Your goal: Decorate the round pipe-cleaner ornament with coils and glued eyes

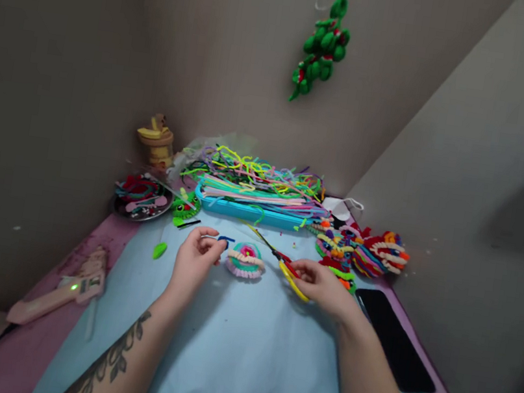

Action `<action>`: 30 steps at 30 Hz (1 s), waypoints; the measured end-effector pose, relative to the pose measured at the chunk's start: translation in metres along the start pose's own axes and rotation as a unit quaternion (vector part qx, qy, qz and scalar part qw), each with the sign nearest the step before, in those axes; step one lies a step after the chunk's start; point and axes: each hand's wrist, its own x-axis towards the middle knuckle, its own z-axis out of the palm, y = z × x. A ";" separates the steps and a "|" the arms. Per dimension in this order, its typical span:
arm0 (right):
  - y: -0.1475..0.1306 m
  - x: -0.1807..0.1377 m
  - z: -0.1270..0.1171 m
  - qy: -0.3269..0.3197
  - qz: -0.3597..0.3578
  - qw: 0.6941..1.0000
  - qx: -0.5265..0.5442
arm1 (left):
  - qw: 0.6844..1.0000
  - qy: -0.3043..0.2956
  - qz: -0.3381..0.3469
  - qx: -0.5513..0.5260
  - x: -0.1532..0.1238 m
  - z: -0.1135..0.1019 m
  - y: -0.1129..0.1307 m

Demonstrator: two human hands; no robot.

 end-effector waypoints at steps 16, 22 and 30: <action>-0.065 0.003 0.120 -0.308 -0.064 0.949 0.011 | 0.986 0.065 0.069 0.140 0.001 -0.041 0.030; -0.073 0.016 0.131 -0.250 -0.051 0.967 -0.023 | 0.993 0.021 0.020 0.118 0.001 -0.041 0.034; -0.064 0.023 0.132 -0.237 -0.034 0.971 -0.008 | 0.989 -0.011 0.010 0.148 0.002 -0.044 0.028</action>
